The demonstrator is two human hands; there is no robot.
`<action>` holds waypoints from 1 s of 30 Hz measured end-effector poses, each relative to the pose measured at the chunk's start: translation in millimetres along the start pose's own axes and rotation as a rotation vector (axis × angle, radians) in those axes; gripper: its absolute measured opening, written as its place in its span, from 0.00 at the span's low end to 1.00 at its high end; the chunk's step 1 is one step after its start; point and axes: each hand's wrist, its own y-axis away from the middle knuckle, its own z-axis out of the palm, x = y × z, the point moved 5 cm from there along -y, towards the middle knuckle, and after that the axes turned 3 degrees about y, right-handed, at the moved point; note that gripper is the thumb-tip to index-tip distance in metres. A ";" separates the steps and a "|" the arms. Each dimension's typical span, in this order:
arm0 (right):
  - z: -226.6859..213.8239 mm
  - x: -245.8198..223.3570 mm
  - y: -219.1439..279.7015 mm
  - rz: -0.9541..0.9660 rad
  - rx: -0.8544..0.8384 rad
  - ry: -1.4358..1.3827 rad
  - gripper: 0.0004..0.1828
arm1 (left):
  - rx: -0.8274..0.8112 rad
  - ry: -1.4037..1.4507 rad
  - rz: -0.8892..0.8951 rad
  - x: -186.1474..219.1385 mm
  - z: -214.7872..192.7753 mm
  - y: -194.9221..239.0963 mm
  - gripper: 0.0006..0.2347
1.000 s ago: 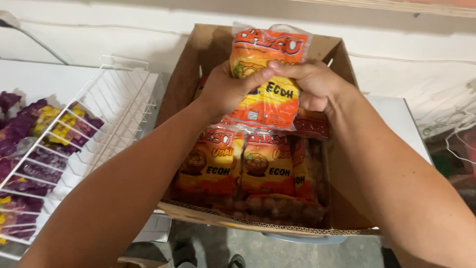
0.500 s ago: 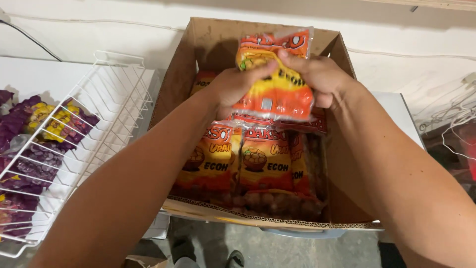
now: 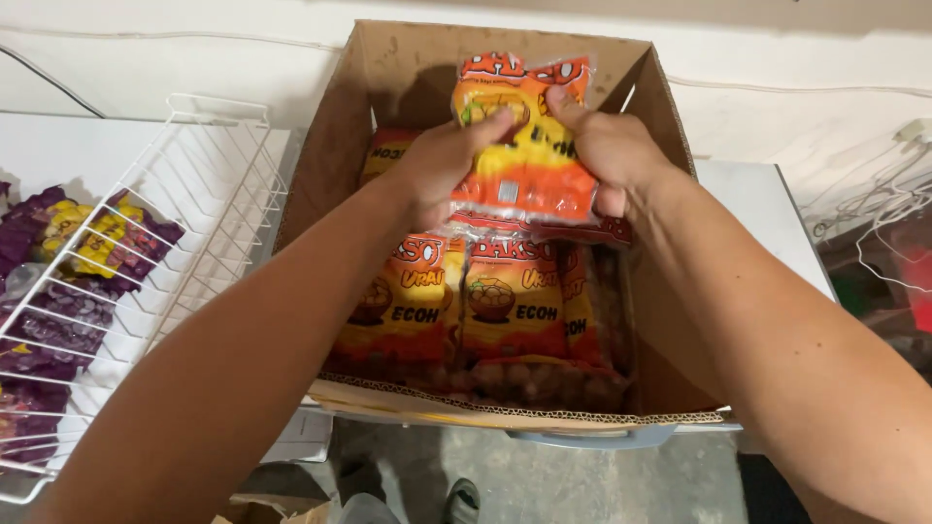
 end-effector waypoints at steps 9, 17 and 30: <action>13.7 -15.2 26.2 0.073 -0.401 -0.483 0.31 | -0.140 -0.156 0.035 -11.4 -0.1 -5.9 0.24; -17.0 22.9 -28.5 -0.083 -0.687 -0.028 0.30 | -0.069 -0.331 -0.205 -11.7 17.8 20.8 0.25; -13.7 61.4 -47.3 0.049 -0.296 1.013 0.31 | -0.024 -2.029 0.038 -49.2 35.4 41.4 0.35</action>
